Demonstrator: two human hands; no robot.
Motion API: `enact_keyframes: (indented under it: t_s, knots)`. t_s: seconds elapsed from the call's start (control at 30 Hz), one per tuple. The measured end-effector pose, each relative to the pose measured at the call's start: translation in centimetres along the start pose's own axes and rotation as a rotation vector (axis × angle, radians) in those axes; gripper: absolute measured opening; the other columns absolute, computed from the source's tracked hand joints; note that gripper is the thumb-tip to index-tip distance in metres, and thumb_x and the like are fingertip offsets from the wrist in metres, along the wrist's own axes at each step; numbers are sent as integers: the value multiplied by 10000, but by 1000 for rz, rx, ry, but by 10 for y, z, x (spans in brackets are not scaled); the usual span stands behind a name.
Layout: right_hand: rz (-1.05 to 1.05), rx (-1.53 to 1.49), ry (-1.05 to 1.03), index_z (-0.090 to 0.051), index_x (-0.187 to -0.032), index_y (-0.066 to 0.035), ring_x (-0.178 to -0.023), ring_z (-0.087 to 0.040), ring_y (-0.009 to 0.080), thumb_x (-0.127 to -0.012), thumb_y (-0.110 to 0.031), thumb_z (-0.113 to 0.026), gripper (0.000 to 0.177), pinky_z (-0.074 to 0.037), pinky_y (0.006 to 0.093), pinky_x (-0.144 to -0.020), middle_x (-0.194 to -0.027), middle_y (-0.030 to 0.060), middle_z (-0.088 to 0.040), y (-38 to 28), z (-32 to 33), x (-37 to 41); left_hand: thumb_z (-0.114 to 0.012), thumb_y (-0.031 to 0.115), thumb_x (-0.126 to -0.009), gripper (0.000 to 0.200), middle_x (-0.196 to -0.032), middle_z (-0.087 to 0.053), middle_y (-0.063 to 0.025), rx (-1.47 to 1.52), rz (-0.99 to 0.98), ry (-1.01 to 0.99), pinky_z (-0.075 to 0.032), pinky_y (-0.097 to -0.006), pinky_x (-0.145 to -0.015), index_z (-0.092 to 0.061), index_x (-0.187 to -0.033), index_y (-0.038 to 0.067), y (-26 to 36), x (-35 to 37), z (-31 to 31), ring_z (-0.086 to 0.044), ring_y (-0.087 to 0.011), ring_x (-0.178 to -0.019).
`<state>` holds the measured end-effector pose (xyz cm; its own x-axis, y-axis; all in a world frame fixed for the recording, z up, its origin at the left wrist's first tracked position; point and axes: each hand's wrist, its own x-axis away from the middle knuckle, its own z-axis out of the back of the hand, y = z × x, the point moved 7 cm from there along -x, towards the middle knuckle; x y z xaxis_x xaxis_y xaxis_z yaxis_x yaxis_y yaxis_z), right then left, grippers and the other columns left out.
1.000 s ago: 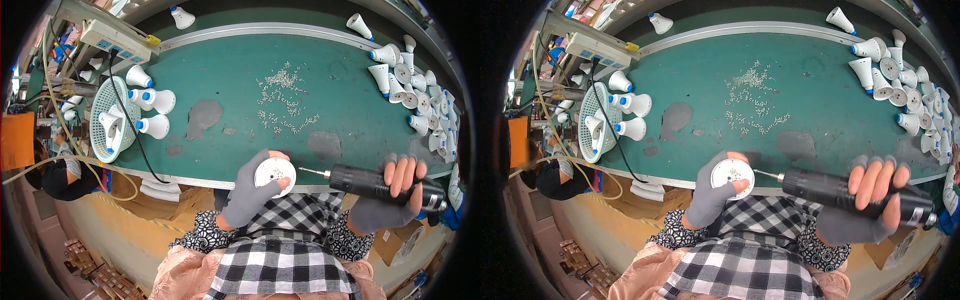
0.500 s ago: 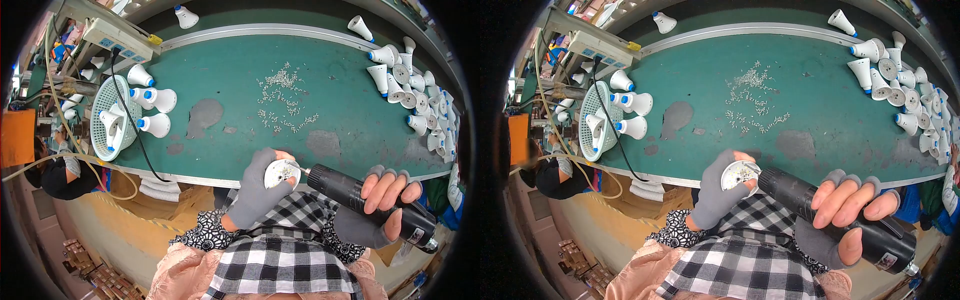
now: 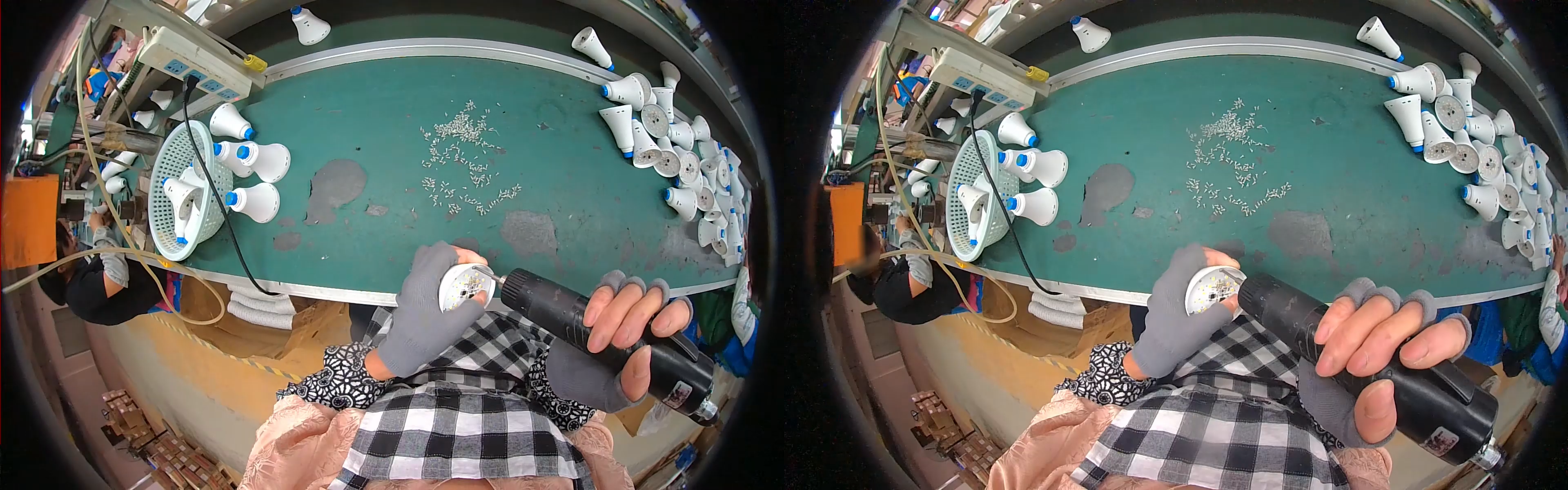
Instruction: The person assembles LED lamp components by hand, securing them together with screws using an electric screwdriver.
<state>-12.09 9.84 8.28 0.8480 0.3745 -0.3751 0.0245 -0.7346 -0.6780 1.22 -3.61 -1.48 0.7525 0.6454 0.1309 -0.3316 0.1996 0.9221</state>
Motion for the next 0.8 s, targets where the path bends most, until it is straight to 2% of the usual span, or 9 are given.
enact_keyframes:
  t_s: [0.23,0.37,0.5,0.6,0.67,0.7,0.73,0.8]
  knots:
    - [-164,53,-109,-396,-981,-120,-620,-569,199,-801,-81,-721,374,-468,411,-705,-800,59,-527,2,-8,-7,-691,101,-713,332,-989,-588,-83,55,28,-15,-452,-327,-833,-611,-1033,61,1,2,-4,-553,-226,-942]
    - [-297,124,-50,-395,-968,-121,-630,-560,190,-795,-67,-721,373,-461,421,-729,-798,53,-527,2,-19,-8,-672,101,-730,274,-946,-572,-78,107,45,2,-448,-357,-824,-608,-993,66,5,2,-7,-513,-254,-926]
    - [-206,17,-136,-385,-957,-121,-607,-540,172,-793,-45,-694,358,-464,391,-719,-792,49,-521,11,-11,-16,-671,103,-751,275,-962,-580,-67,95,81,-34,-465,-336,-814,-608,-1016,70,1,1,-9,-538,-221,-921]
    - [-85,-108,-131,-380,-962,-116,-579,-527,154,-798,-58,-665,334,-463,350,-690,-774,41,-499,2,6,-31,-698,150,-769,341,-1033,-587,-59,461,299,-142,-472,-279,-824,-591,-1074,44,-5,1,-6,-571,-155,-937]
    - [-3,-149,-11,-466,-968,-80,-632,-471,113,-839,-132,-595,190,-425,318,-669,-724,12,-414,-4,16,-41,-672,196,-811,335,-1035,-595,-57,919,472,-122,-499,-295,-850,-580,-1092,41,-31,0,-4,-578,-147,-988]
    - [2,-147,49,-487,-977,-68,-641,-452,113,-850,-136,-575,169,-410,314,-667,-722,9,-403,1,21,-45,-647,206,-828,353,-1063,-599,-74,1179,529,-70,-509,-377,-901,-565,-1125,34,-33,-1,-2,-583,-171,-1033]
    - [7,-143,110,-508,-986,-56,-651,-434,113,-860,-140,-554,158,-394,310,-665,-720,6,-393,9,27,-50,-631,204,-842,357,-1101,-592,-87,1318,565,-13,-483,-466,-963,-557,-1147,33,-33,-2,1,-581,-199,-1048]
    - [28,-45,132,-510,-1001,-45,-644,-435,135,-868,-135,-535,162,-381,309,-665,-737,18,-414,34,36,-57,-636,204,-828,367,-1136,-582,-110,1399,553,-12,-434,-545,-1026,-559,-1144,33,-31,-4,7,-566,-263,-1122]
